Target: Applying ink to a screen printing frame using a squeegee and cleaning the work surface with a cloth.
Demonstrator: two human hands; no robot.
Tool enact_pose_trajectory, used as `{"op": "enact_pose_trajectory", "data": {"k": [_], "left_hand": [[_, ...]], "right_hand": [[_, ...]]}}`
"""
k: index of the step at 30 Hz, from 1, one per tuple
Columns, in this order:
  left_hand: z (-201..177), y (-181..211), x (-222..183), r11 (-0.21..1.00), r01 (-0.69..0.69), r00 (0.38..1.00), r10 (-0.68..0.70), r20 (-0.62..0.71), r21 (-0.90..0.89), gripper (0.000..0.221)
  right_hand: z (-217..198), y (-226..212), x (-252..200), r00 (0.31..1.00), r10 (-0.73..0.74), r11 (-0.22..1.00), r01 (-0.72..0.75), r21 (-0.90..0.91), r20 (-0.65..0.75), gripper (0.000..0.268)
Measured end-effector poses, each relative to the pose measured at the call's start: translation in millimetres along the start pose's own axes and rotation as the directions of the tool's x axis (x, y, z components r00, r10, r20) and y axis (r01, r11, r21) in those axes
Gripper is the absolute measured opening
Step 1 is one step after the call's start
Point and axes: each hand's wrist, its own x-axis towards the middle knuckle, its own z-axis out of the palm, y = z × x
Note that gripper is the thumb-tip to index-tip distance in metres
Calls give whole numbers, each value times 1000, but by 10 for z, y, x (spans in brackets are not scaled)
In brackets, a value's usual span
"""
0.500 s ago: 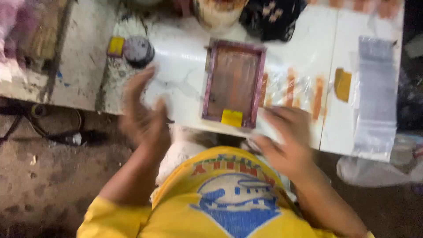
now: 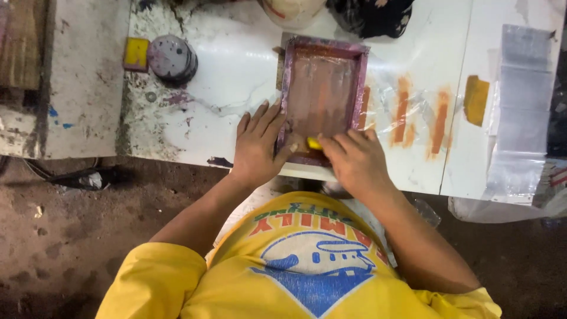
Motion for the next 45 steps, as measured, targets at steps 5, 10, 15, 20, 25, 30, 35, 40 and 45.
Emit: {"op": "enact_pose_trajectory", "data": {"k": [5, 10, 15, 20, 25, 30, 35, 40, 45], "left_hand": [[-107, 16, 74, 998, -19, 999, 21, 26, -57, 61], [-139, -24, 120, 995, -34, 996, 41, 75, -90, 60], [-137, -23, 125, 998, -39, 993, 43, 110, -42, 68], [-167, -2, 162, 999, -44, 987, 46, 155, -14, 80], [-180, -1, 157, 998, -59, 984, 61, 167, -16, 93], [-196, 13, 174, 998, -51, 981, 46, 188, 22, 100], [-183, 13, 168, 999, -42, 979, 36, 202, 23, 98], [-191, 3, 160, 999, -43, 977, 38, 211, 19, 98], [-252, 17, 179, 997, -52, 953, 33, 300, 56, 106]], "right_hand": [[-6, 23, 99, 994, 70, 996, -75, 47, 89, 13], [-71, 95, 206, 943, 269, 912, -315, 264, 195, 11], [-227, 349, 470, 846, 480, 764, -534, 363, 233, 9], [-151, 531, 650, 839, 521, 714, -531, 457, 160, 7], [-94, 533, 793, 876, 465, 798, -350, 491, -131, 7], [380, 661, 657, 944, 269, 953, -233, 194, -192, 13], [348, 658, 748, 940, 268, 951, -224, 211, -209, 14], [348, 730, 819, 947, 253, 959, -218, 182, -199, 12], [493, 958, 732, 971, 240, 971, -240, 13, 1, 9]]}}
